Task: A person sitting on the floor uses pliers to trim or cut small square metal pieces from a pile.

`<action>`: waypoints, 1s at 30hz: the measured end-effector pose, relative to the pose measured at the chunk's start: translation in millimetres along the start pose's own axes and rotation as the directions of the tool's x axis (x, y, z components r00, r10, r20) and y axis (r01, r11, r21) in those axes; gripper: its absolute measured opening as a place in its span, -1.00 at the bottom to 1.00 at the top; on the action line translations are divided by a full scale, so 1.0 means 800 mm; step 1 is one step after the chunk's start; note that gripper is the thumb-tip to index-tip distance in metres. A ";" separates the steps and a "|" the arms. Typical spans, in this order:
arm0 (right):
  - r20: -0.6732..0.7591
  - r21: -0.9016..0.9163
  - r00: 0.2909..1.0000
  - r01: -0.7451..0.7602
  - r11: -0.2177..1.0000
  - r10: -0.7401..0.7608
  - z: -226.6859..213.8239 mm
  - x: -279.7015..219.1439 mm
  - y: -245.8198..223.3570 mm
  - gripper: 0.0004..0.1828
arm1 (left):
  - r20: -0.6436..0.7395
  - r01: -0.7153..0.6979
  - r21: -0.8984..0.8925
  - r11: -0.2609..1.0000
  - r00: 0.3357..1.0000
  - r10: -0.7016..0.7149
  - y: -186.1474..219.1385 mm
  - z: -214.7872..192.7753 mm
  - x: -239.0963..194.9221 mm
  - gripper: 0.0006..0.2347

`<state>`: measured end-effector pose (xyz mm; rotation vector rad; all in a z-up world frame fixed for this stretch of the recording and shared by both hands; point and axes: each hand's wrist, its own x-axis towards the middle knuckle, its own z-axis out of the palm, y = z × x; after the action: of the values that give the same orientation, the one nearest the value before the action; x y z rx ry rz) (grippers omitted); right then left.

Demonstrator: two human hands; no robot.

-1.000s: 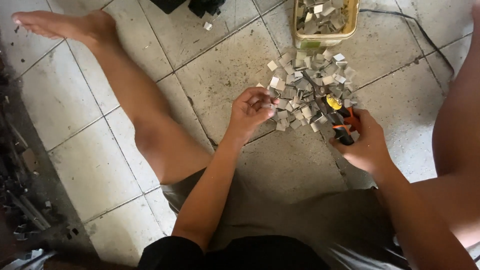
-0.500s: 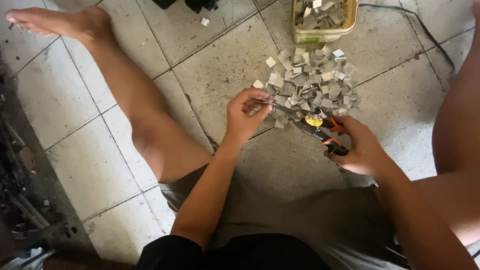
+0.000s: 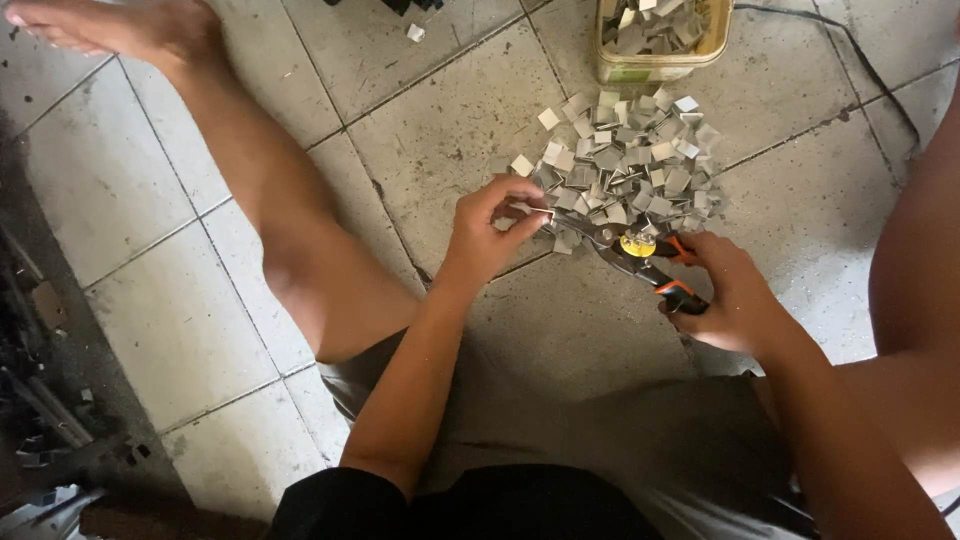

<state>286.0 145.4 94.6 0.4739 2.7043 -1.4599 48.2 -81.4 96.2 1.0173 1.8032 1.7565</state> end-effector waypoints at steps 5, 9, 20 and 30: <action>0.038 -0.055 0.998 -0.057 0.997 0.059 -0.009 -0.001 -0.016 -0.02 | -0.003 0.036 0.050 0.998 0.999 -0.036 0.029 0.006 -0.001 -0.73; 0.047 -0.059 0.997 -0.051 0.997 0.054 -0.006 -0.002 -0.011 -0.05 | 0.030 -0.008 0.044 0.999 1.000 0.007 0.015 0.005 -0.002 -0.70; 0.106 -0.443 0.993 0.091 0.892 -0.049 0.002 -0.014 -0.034 0.14 | 0.068 0.057 -0.018 0.998 0.996 -0.056 0.046 0.001 -0.011 -0.66; -0.046 -0.441 0.983 0.141 0.886 -0.179 -0.001 -0.009 -0.033 -0.41 | 0.091 0.076 -0.067 0.995 0.993 -0.069 0.051 0.001 -0.011 -0.68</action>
<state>285.6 130.5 117.4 0.2958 3.0739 -0.8170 62.8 -90.7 134.4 0.9733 1.6910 1.6924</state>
